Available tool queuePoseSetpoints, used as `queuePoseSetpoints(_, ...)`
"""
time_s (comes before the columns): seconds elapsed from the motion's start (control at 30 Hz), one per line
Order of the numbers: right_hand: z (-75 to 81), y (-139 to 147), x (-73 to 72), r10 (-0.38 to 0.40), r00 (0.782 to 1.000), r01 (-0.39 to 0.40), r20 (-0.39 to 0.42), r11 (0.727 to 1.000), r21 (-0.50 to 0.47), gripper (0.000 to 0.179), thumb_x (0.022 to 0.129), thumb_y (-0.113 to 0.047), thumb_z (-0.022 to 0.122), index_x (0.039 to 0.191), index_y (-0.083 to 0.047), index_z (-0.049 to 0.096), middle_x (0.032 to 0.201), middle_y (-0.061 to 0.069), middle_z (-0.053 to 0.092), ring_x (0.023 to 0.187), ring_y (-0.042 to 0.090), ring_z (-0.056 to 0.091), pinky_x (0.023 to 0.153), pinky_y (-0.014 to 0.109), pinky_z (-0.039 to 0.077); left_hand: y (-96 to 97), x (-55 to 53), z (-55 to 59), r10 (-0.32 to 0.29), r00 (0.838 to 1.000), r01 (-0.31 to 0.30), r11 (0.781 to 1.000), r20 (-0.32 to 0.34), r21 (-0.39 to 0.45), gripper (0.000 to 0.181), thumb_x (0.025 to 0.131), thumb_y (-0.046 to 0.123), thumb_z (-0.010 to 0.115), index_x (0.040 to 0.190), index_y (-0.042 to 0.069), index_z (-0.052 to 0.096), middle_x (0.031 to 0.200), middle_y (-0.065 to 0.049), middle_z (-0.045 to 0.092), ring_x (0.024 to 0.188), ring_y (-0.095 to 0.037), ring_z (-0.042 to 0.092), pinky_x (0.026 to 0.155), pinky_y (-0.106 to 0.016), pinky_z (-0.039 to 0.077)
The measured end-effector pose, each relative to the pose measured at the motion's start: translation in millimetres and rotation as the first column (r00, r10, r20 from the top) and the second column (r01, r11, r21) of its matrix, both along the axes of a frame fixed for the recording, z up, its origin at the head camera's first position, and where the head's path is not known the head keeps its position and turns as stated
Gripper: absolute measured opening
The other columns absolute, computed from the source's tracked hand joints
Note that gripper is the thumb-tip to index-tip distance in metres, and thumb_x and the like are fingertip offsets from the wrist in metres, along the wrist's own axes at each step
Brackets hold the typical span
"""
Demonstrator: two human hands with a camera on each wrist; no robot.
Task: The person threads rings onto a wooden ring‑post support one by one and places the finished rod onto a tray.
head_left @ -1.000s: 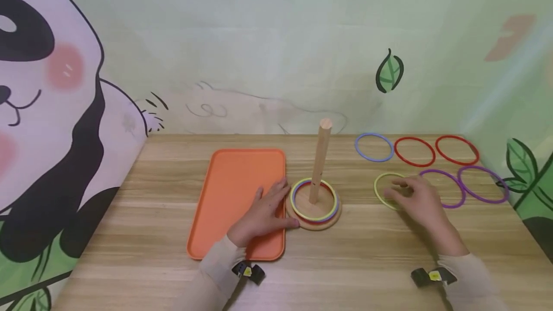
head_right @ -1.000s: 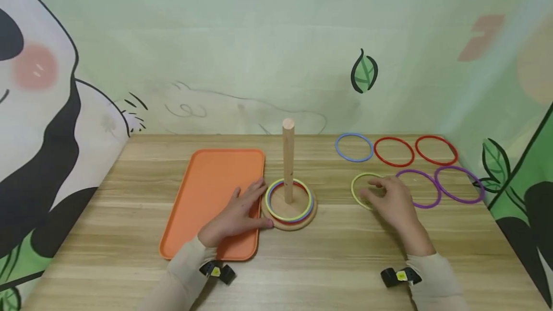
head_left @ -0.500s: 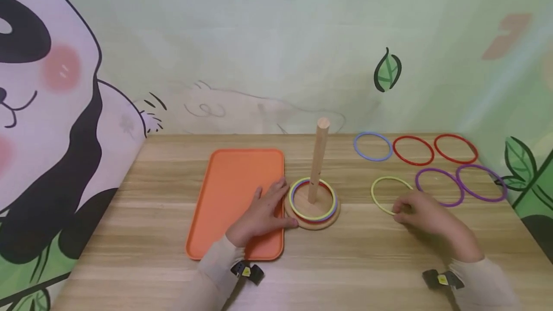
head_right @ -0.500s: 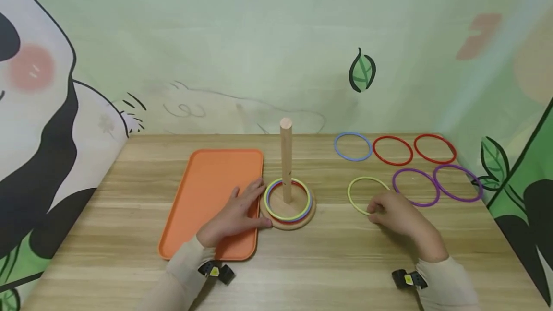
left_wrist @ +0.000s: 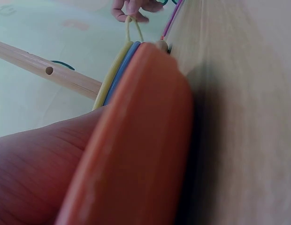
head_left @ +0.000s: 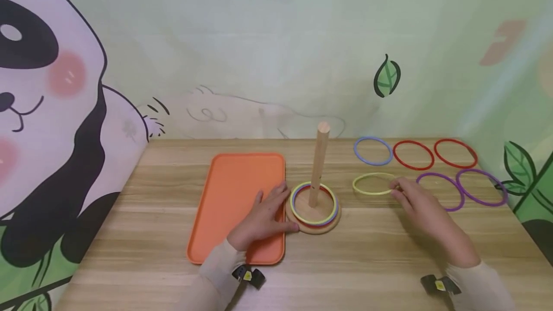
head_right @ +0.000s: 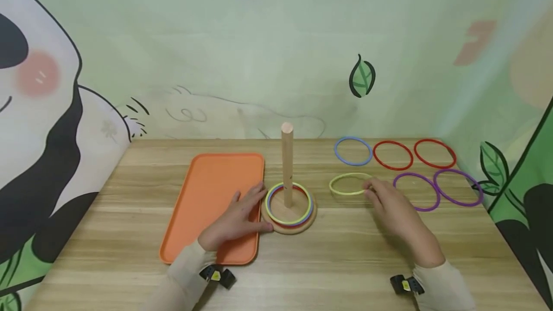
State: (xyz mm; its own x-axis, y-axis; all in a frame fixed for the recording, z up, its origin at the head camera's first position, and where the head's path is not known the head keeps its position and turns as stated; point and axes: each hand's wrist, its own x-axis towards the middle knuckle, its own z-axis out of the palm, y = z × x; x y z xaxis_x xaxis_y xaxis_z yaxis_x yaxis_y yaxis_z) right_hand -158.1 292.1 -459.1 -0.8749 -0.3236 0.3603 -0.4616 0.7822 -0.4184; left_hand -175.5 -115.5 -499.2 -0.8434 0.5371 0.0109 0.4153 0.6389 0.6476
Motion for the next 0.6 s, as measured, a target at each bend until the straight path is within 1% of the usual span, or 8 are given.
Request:
queuePoseSetpoints(0.03,-1.2,0.0,-1.0,0.005,1.000,-0.005,0.000,1.000,-0.005,0.010,0.102,0.003,0.063,0.111,-0.002,0.062,0.097,0.009,0.068,0.089,0.029,0.066,0.078,0.052,0.054,0.1,-0.2,0.2,-0.001,1.000,0.001,1.000,0.002,0.003,0.099,0.090,0.045,0.084,0.165,0.004,0.034,0.174,-0.015,0.021,0.162,-0.029,0.016,0.126,-0.063,-0.004)
queuePoseSetpoints(0.1,-4.1,-0.2,-3.0,0.017,1.000,-0.017,-0.009,1.000,-0.014,0.011,0.101,0.005,0.064,0.110,0.000,0.060,0.099,0.012,0.067,0.092,0.033,0.066,0.080,0.054,0.055,0.2,-0.5,0.5,-0.002,1.000,0.002,1.000,0.003,0.005,0.099,0.090,0.046,0.084,0.165,0.004,0.034,0.174,-0.015,0.021,0.162,-0.030,0.016,0.126,-0.063,-0.004)
queuePoseSetpoints(0.2,-8.2,0.2,-4.5,0.036,0.997,-0.037,-0.062,0.999,-0.014,0.015,0.098,0.007,0.066,0.109,0.001,0.058,0.097,0.010,0.064,0.089,0.027,0.063,0.077,0.050,0.054,0.1,-0.4,0.4,-0.001,1.000,0.001,1.000,0.005,0.001,0.099,0.090,0.046,0.083,0.165,0.004,0.034,0.174,-0.015,0.021,0.162,-0.030,0.016,0.126,-0.063,-0.004)
queuePoseSetpoints(0.27,-9.4,0.6,-4.7,0.035,0.996,-0.035,-0.078,0.999,-0.008,0.017,0.098,0.006,0.067,0.109,0.000,0.056,0.095,0.007,0.061,0.086,0.023,0.060,0.074,0.046,0.053,0.1,-0.4,0.6,0.001,1.000,-0.001,1.000,0.006,-0.005,0.099,0.090,0.047,0.083,0.165,0.005,0.034,0.174,-0.014,0.021,0.162,-0.029,0.015,0.126,-0.062,-0.004)
queuePoseSetpoints(0.33,-9.2,0.9,-4.4,0.022,0.998,-0.023,-0.062,1.000,-0.007,0.017,0.099,0.003,0.068,0.109,-0.001,0.054,0.092,0.006,0.057,0.082,0.019,0.055,0.069,0.041,0.051,0.0,-0.6,0.5,0.001,1.000,-0.001,1.000,0.006,-0.005,0.100,0.090,0.047,0.083,0.165,0.005,0.033,0.174,-0.014,0.021,0.162,-0.029,0.015,0.126,-0.062,-0.004)
queuePoseSetpoints(0.4,-8.5,1.4,-3.4,-0.002,1.000,0.002,-0.025,1.000,-0.004,0.017,0.101,-0.003,0.068,0.109,-0.001,0.053,0.090,0.005,0.053,0.079,0.017,0.050,0.066,0.037,0.047,0.1,-0.8,0.6,0.002,1.000,-0.002,1.000,0.007,-0.006,0.100,0.090,0.047,0.083,0.165,0.005,0.033,0.174,-0.014,0.021,0.162,-0.029,0.015,0.126,-0.062,-0.004)
queuePoseSetpoints(0.47,-7.0,1.8,-2.2,-0.032,0.999,0.032,0.018,0.999,-0.008,0.020,0.103,-0.010,0.069,0.109,-0.002,0.052,0.089,0.005,0.053,0.077,0.016,0.050,0.064,0.035,0.045,0.2,-0.7,0.7,0.002,1.000,-0.002,1.000,0.007,-0.004,0.100,0.090,0.047,0.083,0.165,0.005,0.033,0.174,-0.014,0.021,0.162,-0.029,0.015,0.126,-0.062,-0.004)
queuePoseSetpoints(0.6,-4.3,2.3,0.3,-0.075,0.996,0.075,0.048,0.997,-0.004,0.032,0.100,-0.023,0.075,0.107,-0.002,0.051,0.095,0.010,0.057,0.081,0.022,0.055,0.069,0.042,0.049,0.5,-0.2,0.6,0.000,1.000,0.000,1.000,0.003,-0.004,0.100,0.090,0.047,0.083,0.165,0.005,0.033,0.174,-0.014,0.021,0.162,-0.030,0.015,0.126,-0.063,-0.004)
